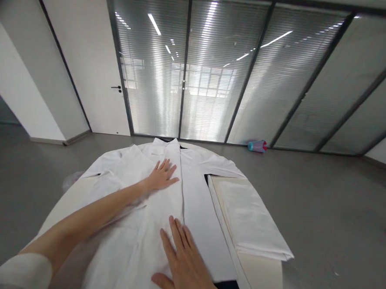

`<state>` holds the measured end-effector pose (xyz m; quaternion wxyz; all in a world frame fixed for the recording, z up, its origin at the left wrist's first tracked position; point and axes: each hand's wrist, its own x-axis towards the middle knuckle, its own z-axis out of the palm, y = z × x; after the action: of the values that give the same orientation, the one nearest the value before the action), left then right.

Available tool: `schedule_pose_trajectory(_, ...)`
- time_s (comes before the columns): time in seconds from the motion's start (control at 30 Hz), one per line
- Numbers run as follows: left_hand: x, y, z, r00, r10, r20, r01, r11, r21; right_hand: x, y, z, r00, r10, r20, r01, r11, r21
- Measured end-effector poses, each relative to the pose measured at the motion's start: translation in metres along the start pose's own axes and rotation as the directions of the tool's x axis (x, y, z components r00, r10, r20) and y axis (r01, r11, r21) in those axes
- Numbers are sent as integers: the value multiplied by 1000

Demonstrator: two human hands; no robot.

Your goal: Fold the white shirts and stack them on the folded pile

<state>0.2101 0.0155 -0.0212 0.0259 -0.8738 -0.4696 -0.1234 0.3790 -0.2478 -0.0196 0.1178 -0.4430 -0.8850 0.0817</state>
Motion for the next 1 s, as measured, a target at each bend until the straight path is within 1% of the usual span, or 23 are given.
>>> schedule_pose_trajectory(0.07, 4, -8, 3, 996, -50, 76, 51, 999, -8, 0, 1, 1, 1000, 1, 30, -1, 1000, 15)
schedule_pose_trajectory(0.13, 4, -11, 6, 993, -49, 105, 51, 999, -18, -1, 3, 3, 999, -7, 44, 6, 1000, 20)
schedule_pose_trajectory(0.2, 4, -11, 7, 992, -40, 118, 44, 999, -32, -1, 4, 3, 999, -13, 31, 12, 1000, 14)
schedule_pose_trajectory(0.37, 7, -10, 9, 992, -27, 119, 33, 998, -48, 0, 9, 0, 999, 23, -25, -24, 999, -36)
schedule_pose_trajectory(0.57, 12, -11, 9, 995, -16, 103, 18, 1000, -19, 2, 12, -1, 999, 48, -9, -48, 997, -60)
schedule_pose_trajectory(0.67, 17, -12, 8, 999, 4, 54, -5, 1000, 24, 2, 13, -1, 998, 56, 13, -55, 996, -74)
schedule_pose_trajectory(0.73, 26, -12, 10, 1000, 22, -6, -21, 999, 43, 3, 13, -2, 998, 57, 31, -54, 996, -72)
schedule_pose_trajectory(0.8, 40, -12, 15, 998, 33, -51, -31, 999, 32, 5, 13, -3, 997, 57, 45, -54, 996, -66)
schedule_pose_trajectory(0.87, 58, -11, 23, 999, 21, -36, -21, 1000, -3, 7, 12, -4, 997, 57, 57, -54, 997, -59)
schedule_pose_trajectory(1.0, 97, -13, 39, 998, -43, 54, 45, 998, -43, 7, 15, 1, 998, 29, 53, -25, 997, -76)
